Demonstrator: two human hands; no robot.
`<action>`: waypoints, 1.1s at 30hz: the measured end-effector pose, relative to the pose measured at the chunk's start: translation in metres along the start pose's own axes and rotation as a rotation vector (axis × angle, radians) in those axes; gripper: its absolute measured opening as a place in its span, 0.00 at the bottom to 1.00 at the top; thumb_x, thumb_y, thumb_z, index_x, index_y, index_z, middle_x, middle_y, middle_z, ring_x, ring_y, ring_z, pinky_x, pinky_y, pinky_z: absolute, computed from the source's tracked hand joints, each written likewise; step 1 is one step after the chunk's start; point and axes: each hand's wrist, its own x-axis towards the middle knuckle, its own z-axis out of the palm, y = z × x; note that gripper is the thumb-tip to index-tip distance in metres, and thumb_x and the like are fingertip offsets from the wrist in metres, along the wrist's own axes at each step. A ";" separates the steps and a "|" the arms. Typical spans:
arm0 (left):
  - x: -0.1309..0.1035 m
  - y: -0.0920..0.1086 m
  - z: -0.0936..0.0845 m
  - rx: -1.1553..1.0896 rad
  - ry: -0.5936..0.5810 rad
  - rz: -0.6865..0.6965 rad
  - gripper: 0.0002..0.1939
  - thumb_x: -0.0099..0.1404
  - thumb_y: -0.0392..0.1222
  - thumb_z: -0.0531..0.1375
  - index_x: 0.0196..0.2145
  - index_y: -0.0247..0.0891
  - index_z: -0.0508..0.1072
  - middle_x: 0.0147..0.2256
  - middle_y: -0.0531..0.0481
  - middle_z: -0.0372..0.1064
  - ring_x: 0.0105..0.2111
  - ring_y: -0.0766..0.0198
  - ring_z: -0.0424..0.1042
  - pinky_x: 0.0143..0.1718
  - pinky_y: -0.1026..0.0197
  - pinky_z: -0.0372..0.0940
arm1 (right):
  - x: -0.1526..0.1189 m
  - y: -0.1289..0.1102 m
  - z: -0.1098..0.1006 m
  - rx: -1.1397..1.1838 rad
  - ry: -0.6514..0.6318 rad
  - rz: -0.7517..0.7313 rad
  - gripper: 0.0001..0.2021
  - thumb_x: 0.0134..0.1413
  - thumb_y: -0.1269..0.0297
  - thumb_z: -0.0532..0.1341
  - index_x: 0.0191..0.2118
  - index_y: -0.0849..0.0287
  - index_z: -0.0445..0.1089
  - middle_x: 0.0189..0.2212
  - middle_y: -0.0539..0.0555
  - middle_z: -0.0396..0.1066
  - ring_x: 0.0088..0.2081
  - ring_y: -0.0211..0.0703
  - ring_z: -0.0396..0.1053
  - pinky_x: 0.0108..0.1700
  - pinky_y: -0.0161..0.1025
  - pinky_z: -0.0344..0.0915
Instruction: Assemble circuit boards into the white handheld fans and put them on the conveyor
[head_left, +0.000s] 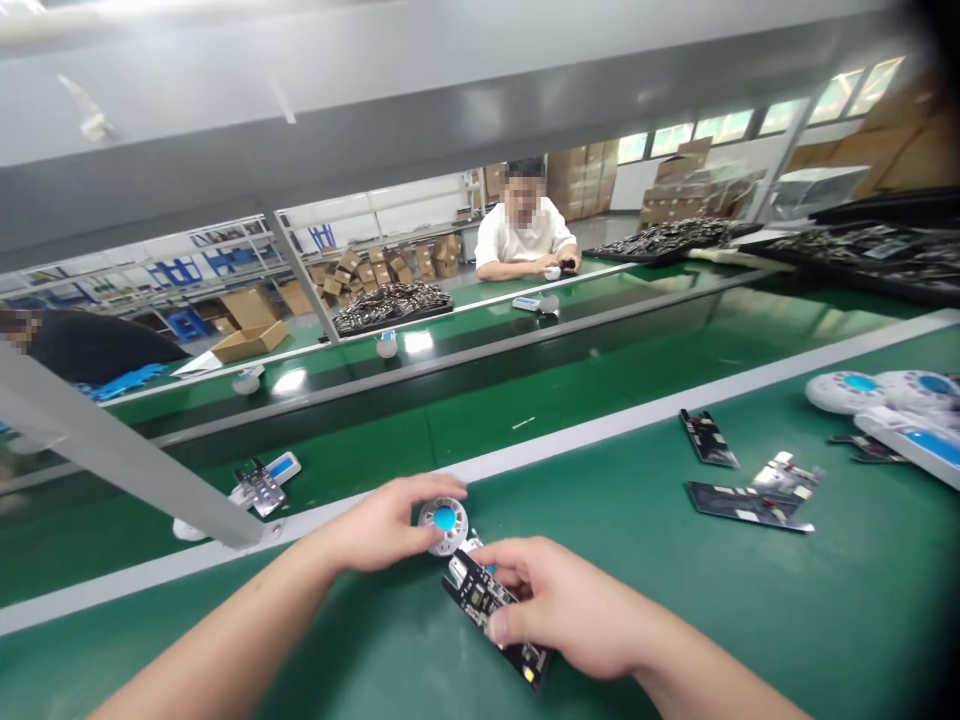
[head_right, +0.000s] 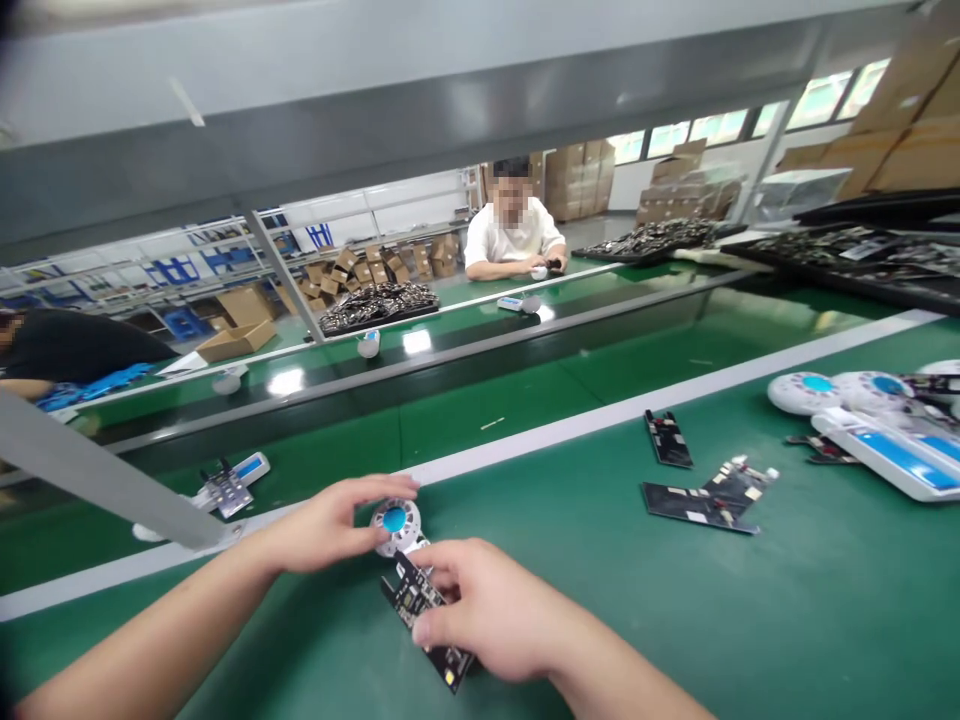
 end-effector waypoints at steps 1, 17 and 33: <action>0.006 0.001 0.000 0.001 -0.061 -0.002 0.25 0.53 0.35 0.62 0.50 0.46 0.77 0.54 0.49 0.72 0.55 0.55 0.70 0.57 0.59 0.61 | 0.000 0.001 -0.006 0.016 -0.039 0.028 0.22 0.45 0.73 0.66 0.50 0.57 0.74 0.33 0.48 0.75 0.33 0.40 0.71 0.36 0.34 0.65; -0.046 0.009 0.053 -0.382 -0.374 -0.081 0.24 0.51 0.25 0.57 0.39 0.46 0.83 0.38 0.51 0.75 0.36 0.63 0.74 0.37 0.66 0.67 | -0.010 -0.016 -0.025 -0.468 -0.269 0.037 0.22 0.51 0.76 0.61 0.51 0.50 0.76 0.38 0.47 0.79 0.34 0.38 0.72 0.36 0.30 0.64; -0.056 -0.010 0.086 -0.642 -0.152 -0.172 0.08 0.53 0.33 0.71 0.33 0.42 0.84 0.26 0.54 0.76 0.28 0.68 0.74 0.31 0.69 0.66 | -0.023 -0.014 0.007 -0.856 -0.210 -0.128 0.16 0.56 0.77 0.59 0.45 0.50 0.74 0.35 0.46 0.78 0.36 0.40 0.74 0.40 0.34 0.67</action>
